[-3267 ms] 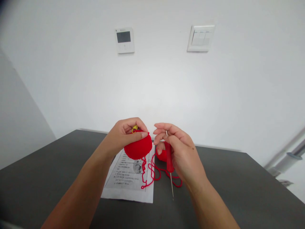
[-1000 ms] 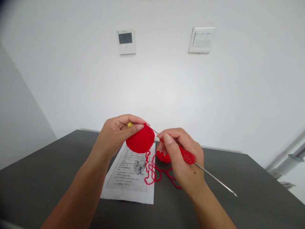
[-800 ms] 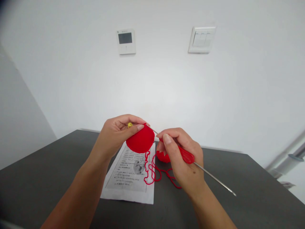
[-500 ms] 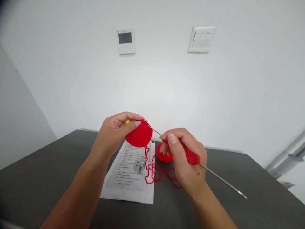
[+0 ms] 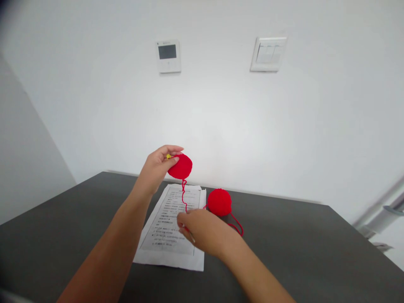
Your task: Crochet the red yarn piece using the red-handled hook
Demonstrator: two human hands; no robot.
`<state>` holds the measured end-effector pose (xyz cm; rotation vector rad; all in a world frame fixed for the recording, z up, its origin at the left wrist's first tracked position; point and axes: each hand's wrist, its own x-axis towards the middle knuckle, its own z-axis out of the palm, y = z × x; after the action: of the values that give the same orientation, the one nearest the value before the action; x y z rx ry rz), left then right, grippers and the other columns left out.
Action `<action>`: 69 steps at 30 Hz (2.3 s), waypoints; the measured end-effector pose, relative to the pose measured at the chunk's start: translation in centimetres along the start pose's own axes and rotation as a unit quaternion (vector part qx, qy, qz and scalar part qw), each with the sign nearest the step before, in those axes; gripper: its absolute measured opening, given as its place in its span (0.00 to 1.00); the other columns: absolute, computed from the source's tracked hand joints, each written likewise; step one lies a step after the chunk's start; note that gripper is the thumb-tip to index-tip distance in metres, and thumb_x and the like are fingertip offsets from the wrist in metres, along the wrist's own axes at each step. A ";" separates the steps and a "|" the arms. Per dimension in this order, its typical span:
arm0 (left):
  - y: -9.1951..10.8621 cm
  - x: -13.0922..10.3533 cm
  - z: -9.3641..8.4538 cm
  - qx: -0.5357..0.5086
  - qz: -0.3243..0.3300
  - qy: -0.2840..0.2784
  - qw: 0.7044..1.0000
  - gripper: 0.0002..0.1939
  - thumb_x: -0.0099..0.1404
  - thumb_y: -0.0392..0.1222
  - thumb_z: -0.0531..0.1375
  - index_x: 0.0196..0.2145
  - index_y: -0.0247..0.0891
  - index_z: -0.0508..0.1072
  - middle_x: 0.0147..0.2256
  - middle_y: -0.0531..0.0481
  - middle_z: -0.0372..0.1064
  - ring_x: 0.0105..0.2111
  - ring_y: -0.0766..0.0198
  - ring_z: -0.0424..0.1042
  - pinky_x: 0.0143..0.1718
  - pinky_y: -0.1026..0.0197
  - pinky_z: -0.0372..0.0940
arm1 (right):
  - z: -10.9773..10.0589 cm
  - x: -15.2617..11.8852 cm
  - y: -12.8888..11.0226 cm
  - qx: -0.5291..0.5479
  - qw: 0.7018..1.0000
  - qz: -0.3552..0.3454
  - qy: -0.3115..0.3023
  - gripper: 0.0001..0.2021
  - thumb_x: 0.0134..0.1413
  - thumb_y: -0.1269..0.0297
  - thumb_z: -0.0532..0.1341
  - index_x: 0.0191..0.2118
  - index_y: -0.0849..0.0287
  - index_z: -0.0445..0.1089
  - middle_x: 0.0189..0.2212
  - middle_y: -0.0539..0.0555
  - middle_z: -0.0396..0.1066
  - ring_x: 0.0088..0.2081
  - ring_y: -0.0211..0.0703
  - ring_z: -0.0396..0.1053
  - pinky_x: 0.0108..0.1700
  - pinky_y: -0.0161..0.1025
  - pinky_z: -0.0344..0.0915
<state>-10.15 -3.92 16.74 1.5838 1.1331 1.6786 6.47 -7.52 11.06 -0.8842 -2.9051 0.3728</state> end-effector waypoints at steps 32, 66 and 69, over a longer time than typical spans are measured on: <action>2.9 -3.2 1.0 0.050 -0.033 -0.201 0.978 0.23 0.56 0.38 0.63 0.50 0.40 0.66 0.34 0.50 0.69 0.32 0.65 0.69 0.35 0.60 0.63 | -4.2 -3.1 -0.2 0.252 0.875 0.102 0.400 0.09 0.60 0.61 0.56 0.35 0.60 0.69 0.26 0.50 0.71 0.25 0.37 0.65 0.27 0.33 0.61; 4.2 -4.4 1.8 0.251 0.066 -0.151 0.954 0.20 0.59 0.34 0.56 0.50 0.42 0.66 0.29 0.54 0.70 0.26 0.65 0.67 0.30 0.63 0.60 | -4.2 -3.3 -0.4 0.152 0.888 0.107 0.422 0.06 0.60 0.65 0.55 0.36 0.59 0.69 0.29 0.52 0.74 0.28 0.39 0.70 0.30 0.35 0.63; 4.2 -4.5 1.8 0.264 0.075 -0.148 0.950 0.20 0.59 0.34 0.56 0.49 0.42 0.66 0.29 0.54 0.70 0.27 0.65 0.67 0.31 0.63 0.60 | -4.3 -3.2 -0.4 0.150 0.888 0.111 0.420 0.07 0.59 0.65 0.55 0.34 0.59 0.69 0.28 0.52 0.74 0.28 0.39 0.69 0.29 0.35 0.63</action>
<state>-7.09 -9.42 18.05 2.2139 1.4001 1.2134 9.50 -8.75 15.30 -0.9983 -1.9047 0.3290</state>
